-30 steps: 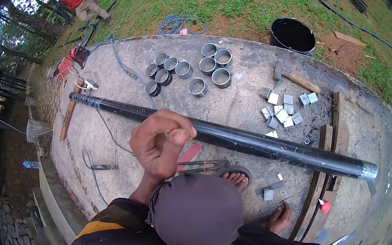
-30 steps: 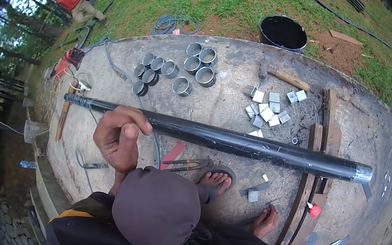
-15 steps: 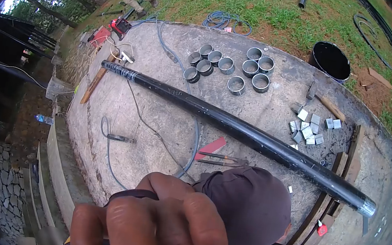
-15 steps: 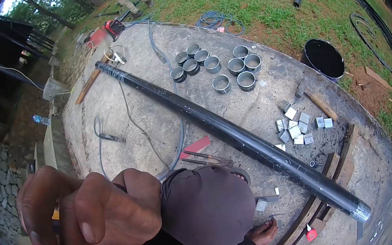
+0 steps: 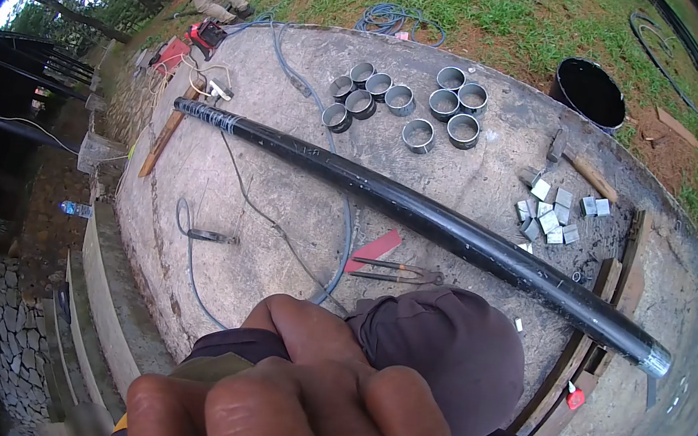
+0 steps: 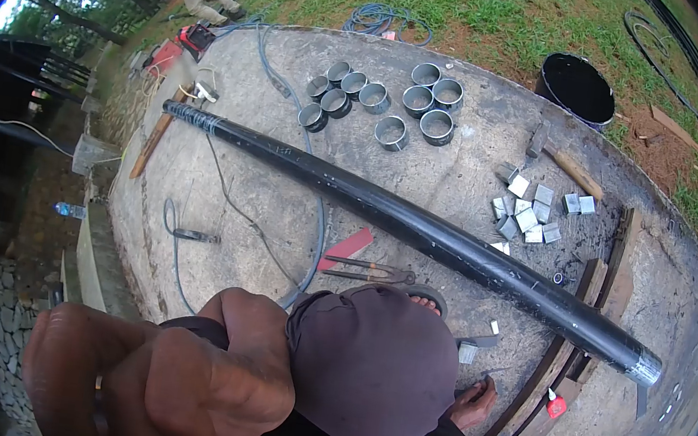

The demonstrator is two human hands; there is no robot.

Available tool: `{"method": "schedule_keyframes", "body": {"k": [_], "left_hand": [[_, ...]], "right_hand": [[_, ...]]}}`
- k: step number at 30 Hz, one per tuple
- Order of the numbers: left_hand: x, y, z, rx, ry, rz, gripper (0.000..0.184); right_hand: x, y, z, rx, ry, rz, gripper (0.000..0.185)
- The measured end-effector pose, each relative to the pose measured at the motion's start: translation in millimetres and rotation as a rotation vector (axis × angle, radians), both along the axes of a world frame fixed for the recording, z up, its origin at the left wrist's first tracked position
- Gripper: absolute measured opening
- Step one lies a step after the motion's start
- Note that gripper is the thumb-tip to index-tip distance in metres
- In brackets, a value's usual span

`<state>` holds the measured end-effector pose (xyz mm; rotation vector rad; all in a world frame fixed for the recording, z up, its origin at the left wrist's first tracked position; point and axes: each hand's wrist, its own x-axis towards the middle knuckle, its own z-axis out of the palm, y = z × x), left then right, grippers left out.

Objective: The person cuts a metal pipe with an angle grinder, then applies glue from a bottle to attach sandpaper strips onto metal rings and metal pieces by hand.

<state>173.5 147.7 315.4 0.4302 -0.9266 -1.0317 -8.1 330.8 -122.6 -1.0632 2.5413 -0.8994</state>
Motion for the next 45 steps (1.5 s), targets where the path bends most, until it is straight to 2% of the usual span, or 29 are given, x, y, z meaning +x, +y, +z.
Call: {"method": "schedule_keyframes", "body": {"k": [1,4,9,10,12,13,15,16,19,22,25,27,29,32,34,36,38,45], "left_hand": [[-4.1,-9.4,-17.7,-0.123,0.059,-0.022,0.014],[-3.2,-26.9,-29.8,-0.302,0.117,-0.06,0.013],[19.4,3.3,-4.1,0.024,-0.064,-0.125,0.014],[16.2,4.7,-5.5,0.028,-0.05,-0.103,0.015],[24.1,-5.2,-10.7,-0.077,-0.055,-0.244,0.014],[42.3,-25.1,-19.4,-0.184,-0.072,-0.406,0.014],[51.5,-45.4,-31.3,-0.323,-0.078,-0.531,0.014],[43.4,-50.2,-38.0,-0.357,-0.067,-0.495,0.016],[12.9,-64.6,-56.6,-0.473,-0.037,-0.386,0.022],[19.7,-97.2,-64.7,-0.509,-0.197,-0.544,0.036],[2.4,-103.1,-64.4,-0.536,-0.22,-0.653,0.052],[-5.1,-92.4,-54.5,-0.485,-0.351,-0.605,0.049],[1.8,-74.1,-42.0,-0.349,-0.667,-0.485,0.031],[-1.0,-74.6,-43.2,-0.385,-0.748,-0.449,0.026],[3.4,-126.3,-62.3,-0.835,-0.681,-0.751,0.051],[2.2,-127.7,-61.5,-0.85,-0.698,-0.733,0.052],[-8.4,-74.8,-48.5,-0.43,-0.78,-0.392,0.027],[-6.7,-78.2,-46.8,-0.421,-0.901,-0.352,0.03]], "right_hand": [[-0.3,0.5,-0.4,0.002,-0.01,-0.001,0.027],[-0.5,0.6,-0.4,0.01,-0.028,-0.004,0.026],[0.1,-0.6,0.4,-0.01,0.036,0.017,0.026],[0.2,-0.8,1.1,-0.004,0.024,0.011,0.026],[0.6,-2.0,3.3,0.004,0.0,-0.001,0.025],[1.2,-2.8,3.8,0.006,-0.004,-0.004,0.025],[1.6,-2.6,5.6,0.014,-0.011,-0.011,0.025],[2.3,-2.5,7.7,0.02,-0.009,-0.013,0.025],[4.7,-9.6,7.5,0.008,-0.007,-0.015,0.025],[4.5,-15.8,2.2,-0.016,0.001,-0.003,0.026],[0.9,-13.5,-3.3,-0.029,0.015,0.006,0.026],[-0.9,-8.5,-7.3,-0.033,0.023,0.008,0.026],[-2.2,-3.3,-11.4,-0.038,0.031,0.011,0.027],[-5.5,1.9,-16.5,-0.051,0.044,0.021,0.027],[-6.9,1.5,-19.5,-0.066,0.052,0.031,0.027],[-7.4,1.5,-20.7,-0.073,0.048,0.037,0.028],[-8.2,1.2,-21.9,-0.077,0.047,0.039,0.028],[-13.2,0.9,-33.4,-0.104,0.051,0.048,0.029]]}}
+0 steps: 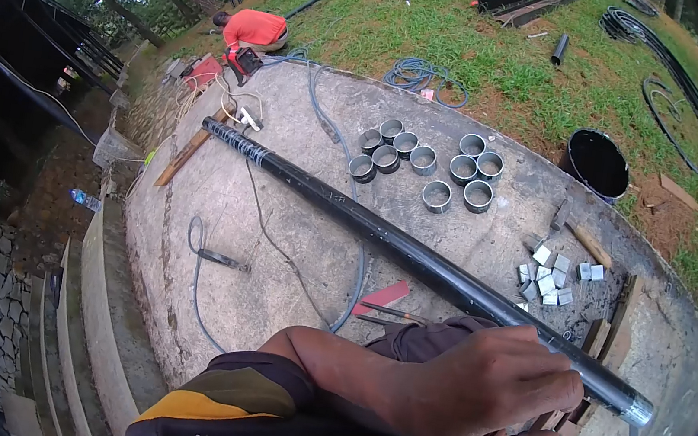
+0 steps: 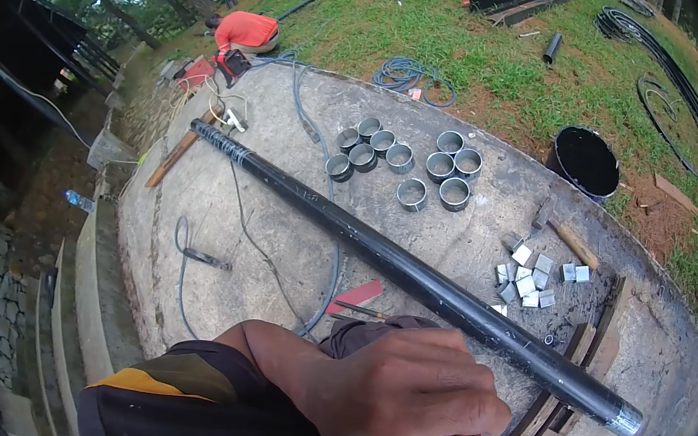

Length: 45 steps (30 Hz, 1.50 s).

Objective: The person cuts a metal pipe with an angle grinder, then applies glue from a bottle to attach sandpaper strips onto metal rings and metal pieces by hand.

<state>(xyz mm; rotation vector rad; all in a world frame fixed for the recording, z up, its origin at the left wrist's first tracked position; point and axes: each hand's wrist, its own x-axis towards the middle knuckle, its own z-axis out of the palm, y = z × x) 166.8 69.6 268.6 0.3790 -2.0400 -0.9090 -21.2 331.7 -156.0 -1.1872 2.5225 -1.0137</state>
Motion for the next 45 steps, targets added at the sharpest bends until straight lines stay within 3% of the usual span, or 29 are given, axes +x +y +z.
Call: {"method": "schedule_keyframes", "body": {"k": [22,45], "left_hand": [[-9.6,-22.8,-22.8,-0.219,-0.137,0.217,0.03],[-9.1,-25.7,-23.6,-0.246,-0.193,0.218,0.029]], "right_hand": [[-14.0,1.1,-36.9,-0.096,0.025,0.069,0.031],[-19.0,17.0,-52.0,-0.094,-0.018,0.057,0.034]]}}
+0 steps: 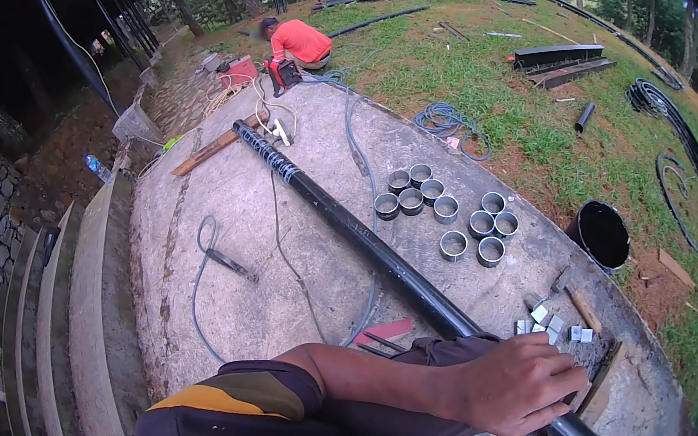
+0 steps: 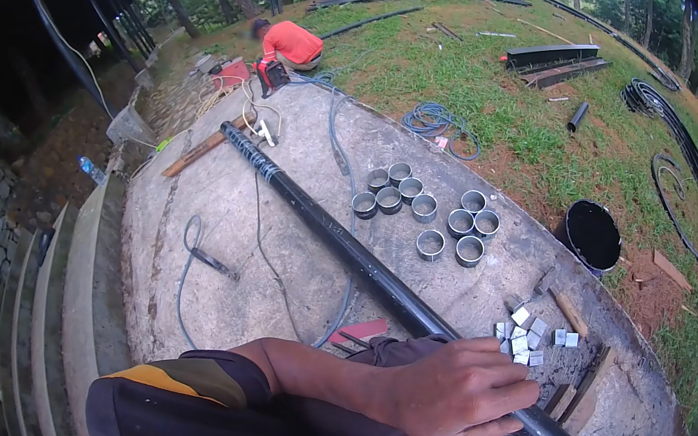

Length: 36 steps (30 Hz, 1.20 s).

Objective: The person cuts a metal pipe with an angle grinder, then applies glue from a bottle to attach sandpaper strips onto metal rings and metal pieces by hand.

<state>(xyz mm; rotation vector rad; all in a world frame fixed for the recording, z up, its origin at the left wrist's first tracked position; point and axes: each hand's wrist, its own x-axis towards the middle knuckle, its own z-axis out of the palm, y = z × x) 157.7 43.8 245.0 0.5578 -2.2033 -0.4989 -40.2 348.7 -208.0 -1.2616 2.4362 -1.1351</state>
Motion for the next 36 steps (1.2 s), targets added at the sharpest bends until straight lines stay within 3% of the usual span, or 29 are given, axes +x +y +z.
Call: {"method": "schedule_keyframes", "body": {"k": [15,21,28,34,36], "left_hand": [[8.1,2.6,8.1,0.0,0.015,-0.007,0.027],[10.8,3.5,11.5,0.035,-0.006,-0.036,0.028],[9.7,6.0,12.7,0.056,0.066,-0.068,0.03],[34.0,-1.9,20.7,0.355,0.102,-0.228,0.033],[40.4,6.8,10.8,0.725,0.377,-0.155,0.032]], "right_hand": [[5.2,-1.6,-4.0,-0.004,0.031,-0.058,0.031],[9.7,-5.5,28.1,0.204,-0.125,-0.088,0.033],[13.8,-9.9,54.7,0.251,-0.065,-0.033,0.033],[25.6,-18.4,70.6,0.192,-0.128,-0.092,0.028],[30.4,-22.7,75.7,0.217,-0.115,-0.156,0.027]]}}
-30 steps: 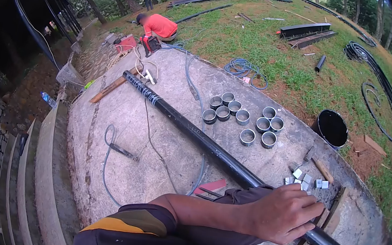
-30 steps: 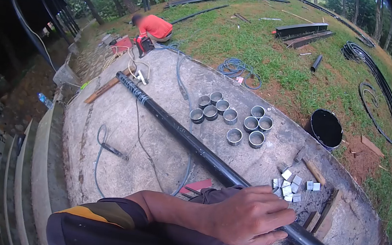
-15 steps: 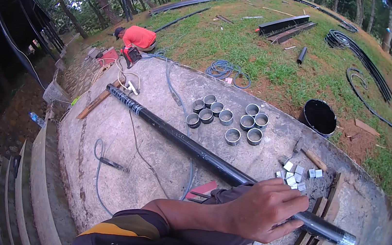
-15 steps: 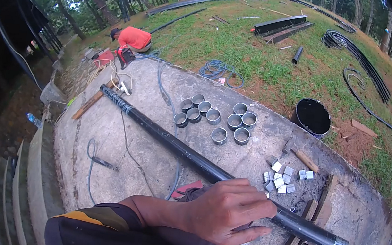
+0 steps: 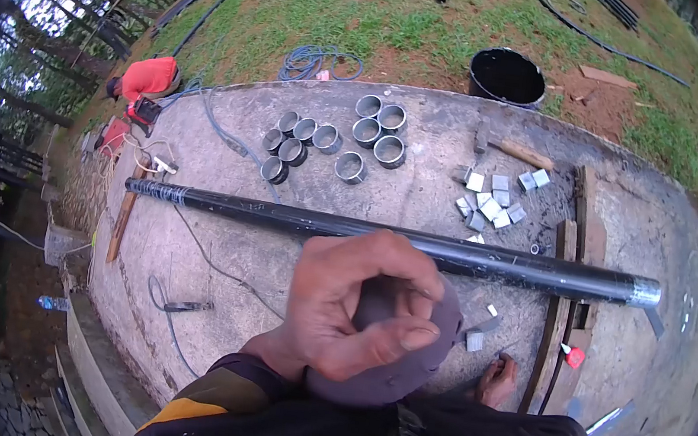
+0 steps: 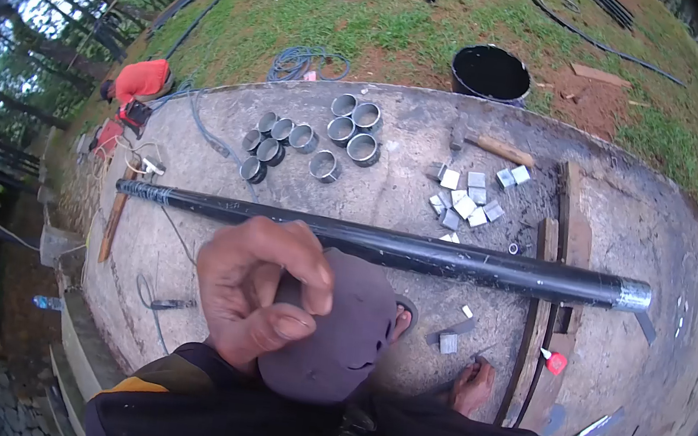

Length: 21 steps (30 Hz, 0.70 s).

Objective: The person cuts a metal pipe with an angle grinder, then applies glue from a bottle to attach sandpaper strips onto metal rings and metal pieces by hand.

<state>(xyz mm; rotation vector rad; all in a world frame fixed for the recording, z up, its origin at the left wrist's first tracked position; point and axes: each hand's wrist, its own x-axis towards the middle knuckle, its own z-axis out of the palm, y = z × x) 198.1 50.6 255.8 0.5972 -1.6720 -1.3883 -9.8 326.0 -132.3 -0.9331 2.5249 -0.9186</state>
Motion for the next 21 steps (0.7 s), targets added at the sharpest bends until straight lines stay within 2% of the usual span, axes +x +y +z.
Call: {"method": "schedule_keyframes", "body": {"k": [1,3,5,7,10,13,14,16,19,21], "left_hand": [[0.3,-1.2,-7.9,0.053,0.089,0.082,0.034],[-1.9,-13.4,-22.5,0.147,0.073,0.181,0.035],[2.1,-31.7,-37.2,0.15,-0.116,0.149,0.037],[6.6,-49.2,-60.2,0.294,-0.098,-0.017,0.032],[-7.8,-60.9,-107.4,0.299,-0.307,-0.003,0.025],[-22.6,-56.8,-173.2,0.11,-0.65,-0.011,0.024],[-24.8,-52.8,-185.9,0.14,-0.678,-0.078,0.025],[-32.3,-48.0,-199.4,0.189,-0.72,-0.202,0.028],[-35.4,-50.4,-199.9,0.304,-0.627,-0.259,0.028],[-39.1,-51.6,-204.4,0.223,-0.55,-0.155,0.017]], "right_hand": [[2.6,-1.4,4.5,0.011,-0.015,-0.032,0.025],[3.0,-5.5,14.3,0.027,-0.046,-0.054,0.024],[4.7,-7.5,19.8,0.015,-0.056,-0.088,0.023],[4.4,-6.1,17.0,0.039,-0.06,-0.102,0.024],[4.1,-7.1,17.4,0.012,-0.095,-0.125,0.023],[4.7,-7.9,20.2,-0.006,-0.103,-0.148,0.022],[4.3,-6.8,18.5,0.008,-0.08,-0.137,0.021],[5.2,-6.1,18.2,-0.013,-0.106,-0.147,0.022],[5.0,-5.9,18.2,-0.027,-0.09,-0.145,0.021],[4.5,-5.1,12.2,-0.042,-0.009,-0.124,0.02]]}}
